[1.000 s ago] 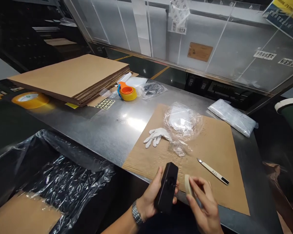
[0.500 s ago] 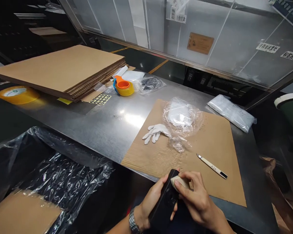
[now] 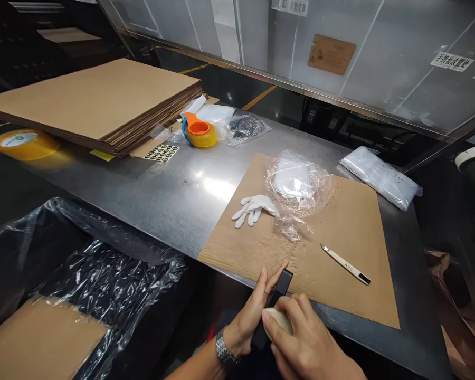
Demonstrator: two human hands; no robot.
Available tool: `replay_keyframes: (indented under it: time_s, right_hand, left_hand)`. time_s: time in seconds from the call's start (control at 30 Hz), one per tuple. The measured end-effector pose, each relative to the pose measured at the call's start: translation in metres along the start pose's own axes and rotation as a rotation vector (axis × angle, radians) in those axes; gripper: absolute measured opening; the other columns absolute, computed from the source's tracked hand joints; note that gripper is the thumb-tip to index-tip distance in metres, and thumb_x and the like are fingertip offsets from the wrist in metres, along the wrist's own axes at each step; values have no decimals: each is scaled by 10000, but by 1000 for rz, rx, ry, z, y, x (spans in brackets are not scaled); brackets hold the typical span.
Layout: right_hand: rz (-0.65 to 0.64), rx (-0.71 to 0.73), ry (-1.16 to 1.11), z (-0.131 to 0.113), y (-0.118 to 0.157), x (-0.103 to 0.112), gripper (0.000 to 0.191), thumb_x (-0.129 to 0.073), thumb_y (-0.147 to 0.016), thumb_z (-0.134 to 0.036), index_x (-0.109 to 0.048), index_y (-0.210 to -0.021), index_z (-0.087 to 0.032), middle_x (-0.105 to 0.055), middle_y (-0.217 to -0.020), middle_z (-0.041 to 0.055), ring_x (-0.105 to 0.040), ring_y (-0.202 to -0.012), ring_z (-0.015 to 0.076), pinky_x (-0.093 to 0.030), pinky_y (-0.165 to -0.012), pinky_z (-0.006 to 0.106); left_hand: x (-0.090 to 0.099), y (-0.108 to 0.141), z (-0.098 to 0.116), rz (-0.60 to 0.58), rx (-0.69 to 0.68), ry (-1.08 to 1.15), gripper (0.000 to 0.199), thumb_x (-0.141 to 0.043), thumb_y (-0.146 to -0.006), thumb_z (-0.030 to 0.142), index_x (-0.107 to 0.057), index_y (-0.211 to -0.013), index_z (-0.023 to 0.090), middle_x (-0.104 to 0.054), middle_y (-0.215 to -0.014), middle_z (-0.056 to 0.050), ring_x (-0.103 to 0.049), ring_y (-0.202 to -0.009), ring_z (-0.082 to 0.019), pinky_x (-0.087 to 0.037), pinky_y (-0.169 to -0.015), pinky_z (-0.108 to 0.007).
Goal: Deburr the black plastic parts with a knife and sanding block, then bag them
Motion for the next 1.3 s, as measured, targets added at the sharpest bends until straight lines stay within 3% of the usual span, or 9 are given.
replay_keyframes:
  time_s: [0.13,0.27,0.4,0.57,0.83,0.97,1.03,1.1,1.3]
  right_hand:
    - [9,-121,-21,14,0,1,447,-457,-794,-83,-446,-1240,-114,-469,-1013,152,-431,-865,222,-485,-680,368]
    - [105,-129,-65,14,-3,1,500,-439,-803,-70,-385,-1298,-119,-447,-1038,156,-432,-895,227,-465,-723,402]
    - [153,-6,-190,-1,3,-9,531,-466,-791,-97,-373,-1312,-144,-446,-1027,131,-443,-896,218,-457,-745,406]
    - [236,-87,-174,12,16,-10,517,-449,-782,-40,-412,-1294,-105,-422,-1064,158,-451,-944,229,-453,-761,406]
    - [344,23,-46,4,28,-21,476,-512,-765,-72,-492,-1233,-157,-433,-1087,132,-447,-1011,262,-452,-800,436]
    - [376,-103,55,46,49,-27,546,-509,-772,-37,-439,-1289,-196,-425,-1110,125,-449,-991,239,-454,-785,400]
    - [424,-264,101,81,58,-24,532,-517,-795,-78,-421,-1299,-219,-441,-1095,118,-455,-976,233,-450,-787,404]
    - [457,-406,144,113,62,-23,468,-516,-824,-164,-433,-1282,-222,-464,-1076,111,-458,-978,238,-441,-812,424]
    - [426,-532,204,160,52,-27,343,-471,-861,-341,-528,-1172,-208,-547,-995,92,-488,-930,235,-455,-798,397]
  left_hand:
    - [-6,-2,-5,-55,54,154,521,-307,-867,530,-467,-1269,240,-538,-1268,-23,-465,-1176,-185,-289,-1003,-286]
    - [-9,-7,-9,-41,123,358,475,-401,-840,520,-558,-1154,200,-676,-925,-33,-622,-855,-177,-433,-795,-270]
    - [-15,-9,-13,-112,268,495,452,-452,-791,551,-628,-816,135,-608,-622,-22,-565,-529,-140,-426,-546,-248]
    - [-20,-9,-11,-220,311,582,540,-363,-806,586,-554,-644,107,-560,-577,-49,-564,-551,-147,-430,-556,-238]
    - [-1,-11,-8,76,254,579,544,-282,-848,554,-513,-650,103,-467,-500,-10,-494,-455,-98,-413,-485,-196]
    - [10,-6,11,162,28,507,400,-376,-858,469,-547,-731,130,-544,-566,-14,-478,-432,-93,-380,-419,-189]
    - [14,1,24,234,-189,380,204,-547,-805,354,-576,-860,160,-612,-686,-10,-543,-521,-100,-430,-497,-194]
    - [11,8,33,246,-333,199,249,-670,-716,219,-585,-946,175,-638,-753,-4,-579,-599,-103,-459,-588,-197]
    - [10,10,13,240,-82,139,159,-666,-676,139,-550,-784,152,-594,-576,11,-564,-472,-115,-454,-451,-210]
Point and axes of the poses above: each hand's wrist, its own y-axis away from the middle knuckle, its own x-axis out of the back of the hand, z = x × y, the point moved 7 cm from there along -y, towards the middle knuckle
